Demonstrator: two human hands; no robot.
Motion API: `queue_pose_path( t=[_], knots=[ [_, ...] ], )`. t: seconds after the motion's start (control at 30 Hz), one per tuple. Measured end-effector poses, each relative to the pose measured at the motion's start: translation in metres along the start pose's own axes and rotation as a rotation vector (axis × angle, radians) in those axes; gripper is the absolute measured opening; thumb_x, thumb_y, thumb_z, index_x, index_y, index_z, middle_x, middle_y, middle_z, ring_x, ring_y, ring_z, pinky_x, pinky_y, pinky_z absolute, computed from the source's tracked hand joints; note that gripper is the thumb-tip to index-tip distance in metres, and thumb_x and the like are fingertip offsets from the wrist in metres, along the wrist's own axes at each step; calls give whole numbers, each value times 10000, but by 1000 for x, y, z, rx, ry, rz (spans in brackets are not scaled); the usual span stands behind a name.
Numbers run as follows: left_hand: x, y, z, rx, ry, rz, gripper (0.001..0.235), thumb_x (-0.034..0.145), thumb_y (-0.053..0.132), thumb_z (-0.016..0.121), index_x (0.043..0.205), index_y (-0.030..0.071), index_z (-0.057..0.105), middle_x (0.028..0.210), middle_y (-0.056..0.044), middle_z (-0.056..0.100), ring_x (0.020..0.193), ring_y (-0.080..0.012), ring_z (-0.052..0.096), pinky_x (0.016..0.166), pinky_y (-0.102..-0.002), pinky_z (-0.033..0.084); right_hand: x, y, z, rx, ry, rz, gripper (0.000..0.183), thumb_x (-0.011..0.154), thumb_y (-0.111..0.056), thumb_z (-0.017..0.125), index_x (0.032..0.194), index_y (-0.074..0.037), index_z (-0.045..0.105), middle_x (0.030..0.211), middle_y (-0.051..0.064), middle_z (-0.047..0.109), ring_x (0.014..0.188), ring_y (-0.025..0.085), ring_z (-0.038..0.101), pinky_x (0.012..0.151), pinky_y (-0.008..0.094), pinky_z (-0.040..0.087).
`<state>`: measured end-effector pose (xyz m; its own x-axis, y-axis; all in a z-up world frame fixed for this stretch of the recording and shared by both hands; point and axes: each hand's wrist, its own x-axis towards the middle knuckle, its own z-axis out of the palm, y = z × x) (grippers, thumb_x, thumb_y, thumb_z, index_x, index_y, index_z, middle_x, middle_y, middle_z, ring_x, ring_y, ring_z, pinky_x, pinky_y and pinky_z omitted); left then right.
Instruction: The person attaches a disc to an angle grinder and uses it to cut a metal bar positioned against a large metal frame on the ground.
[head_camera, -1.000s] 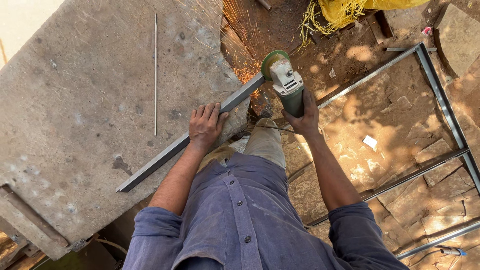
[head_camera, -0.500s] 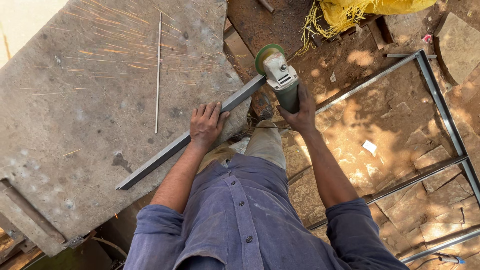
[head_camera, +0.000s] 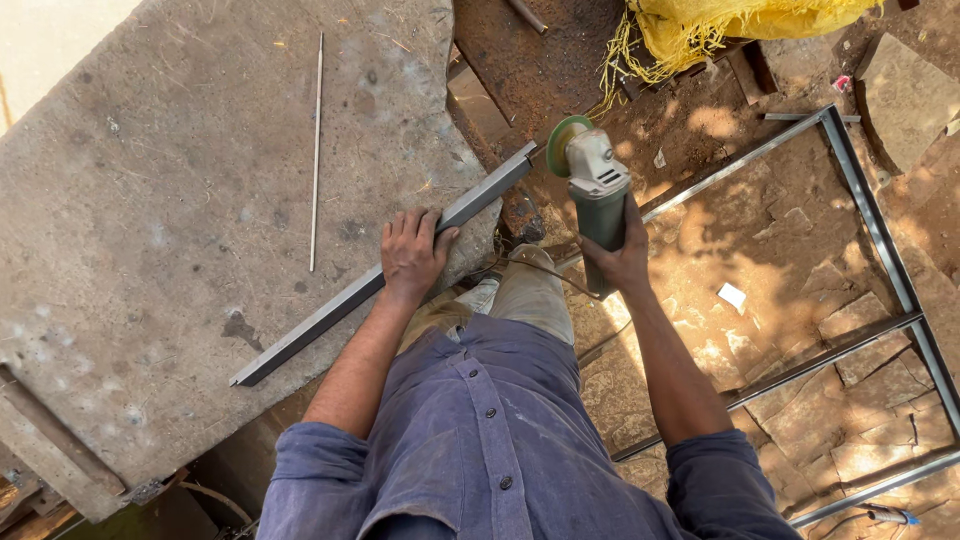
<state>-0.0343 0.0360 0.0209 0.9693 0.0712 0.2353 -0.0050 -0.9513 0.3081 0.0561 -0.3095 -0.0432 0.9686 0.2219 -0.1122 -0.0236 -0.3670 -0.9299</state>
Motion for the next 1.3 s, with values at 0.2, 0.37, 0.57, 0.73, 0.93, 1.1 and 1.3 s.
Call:
queue_pose_path(
  t=[0.2,0.37,0.57,0.73,0.93,1.1,1.3],
  knots=[
    [0,-2,0,-24,-44,-27,363,935,392,777,1101,72,732,1062,-69,640,991,-266,600,815,-436,470,13,9,-36,857,-293,375,980,735,-127,847,1568,-42,338,1303,191,601,1178,322,660,1015,492,591],
    [0,2,-2,-28,-17,-57,366,925,399,779,1110,86,739,1057,-51,635,1003,-259,591,831,-435,458,43,-2,-55,554,-385,547,739,826,-150,761,1462,-33,402,1173,198,629,938,320,720,797,500,651],
    [0,11,-8,-43,-13,-158,358,905,404,784,1116,116,761,1060,-42,636,999,-253,582,832,-435,434,69,-12,-69,334,-524,569,707,833,-176,751,1442,-33,421,1133,170,643,908,313,716,777,473,637],
    [1,10,-8,-54,-30,-193,369,902,415,787,1122,120,766,1058,-39,632,991,-251,576,823,-434,432,82,-7,-69,225,-587,547,688,829,-190,772,1427,-19,478,1219,165,660,1064,275,683,912,445,588],
    [0,7,-2,-37,-16,-183,386,887,439,788,1110,125,766,1072,-34,639,991,-238,574,819,-427,433,92,-17,-66,70,-647,509,733,802,-235,788,1441,-34,492,1268,161,672,1122,283,673,979,451,547],
    [-4,3,6,-20,-47,-190,393,904,464,778,1118,135,765,1077,-25,637,996,-217,572,817,-407,440,93,-31,-62,26,-644,489,744,793,-251,796,1440,-32,500,1251,172,683,1108,287,684,974,459,551],
    [-9,-1,13,5,-43,-178,400,910,495,760,1115,152,760,1077,-6,637,1004,-198,568,827,-396,453,99,-39,-58,-35,-628,593,798,779,-281,797,1469,-64,460,1237,192,686,1027,314,732,960,505,574]
  ],
)
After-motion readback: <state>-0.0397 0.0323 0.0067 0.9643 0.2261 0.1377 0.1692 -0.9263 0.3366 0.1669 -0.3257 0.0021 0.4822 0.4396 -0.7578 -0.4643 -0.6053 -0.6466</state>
